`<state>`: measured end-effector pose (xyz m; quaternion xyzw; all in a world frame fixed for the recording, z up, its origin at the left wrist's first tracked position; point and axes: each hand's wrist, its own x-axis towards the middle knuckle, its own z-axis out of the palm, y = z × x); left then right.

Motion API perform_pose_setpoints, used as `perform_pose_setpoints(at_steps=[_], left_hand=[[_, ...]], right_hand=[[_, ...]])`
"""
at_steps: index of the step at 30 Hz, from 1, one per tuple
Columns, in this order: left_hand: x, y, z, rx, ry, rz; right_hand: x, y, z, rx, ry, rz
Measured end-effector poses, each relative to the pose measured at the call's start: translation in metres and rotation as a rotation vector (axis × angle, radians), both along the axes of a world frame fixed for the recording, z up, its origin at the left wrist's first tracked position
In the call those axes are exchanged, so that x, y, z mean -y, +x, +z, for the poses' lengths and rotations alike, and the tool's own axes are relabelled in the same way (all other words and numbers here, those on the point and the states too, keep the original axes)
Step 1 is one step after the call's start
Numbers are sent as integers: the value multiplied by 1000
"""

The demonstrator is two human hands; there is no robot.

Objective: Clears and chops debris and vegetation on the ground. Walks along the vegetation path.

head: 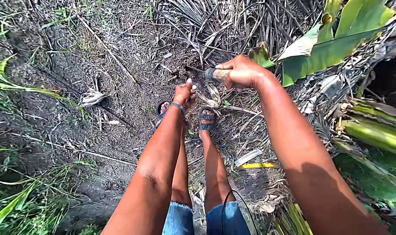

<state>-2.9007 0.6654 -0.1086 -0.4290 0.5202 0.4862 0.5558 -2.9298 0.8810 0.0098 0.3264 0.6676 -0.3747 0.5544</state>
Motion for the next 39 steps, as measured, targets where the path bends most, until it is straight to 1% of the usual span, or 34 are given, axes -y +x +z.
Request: perform_pose_setpoints(at_steps=[4,10,14,17,18,20,23,24,25,27,29,32,33,35,37,39], left_hand=[[-6,-4,-6,26,-45,-117],[-3,-3,-6,21,-20,-94],[0,-2,13,-4,12,-84],[11,6,47,-30,18,-91],[20,12,63,-44,22,-99],[51,29,88,-44,33,-156],[105,58,104,-23,-27,-99],[121,66,112,2,-72,-70],[133,72,122,27,-114,-40],[149,79,145,65,-147,-4],[155,78,164,65,-121,14],[165,71,180,33,-71,56],[170,69,183,34,-63,72],[173,60,181,15,-79,123],[177,54,184,-6,-91,182],[179,41,189,-21,-73,258]], right_hand=[[-1,1,-1,-11,4,-7],[1,10,-2,-37,-3,-3],[17,23,1,-49,33,38],[39,52,6,-112,79,60],[50,66,16,-139,104,59],[72,91,53,-178,179,94],[95,107,113,-59,206,176],[103,108,124,-22,211,191],[111,108,128,3,219,184],[123,104,115,14,260,93],[133,93,98,4,332,18],[156,86,77,-39,404,-73],[164,90,68,-46,392,-79],[170,91,52,-33,337,-5],[170,87,55,-11,288,63],[153,70,71,-41,283,58]])
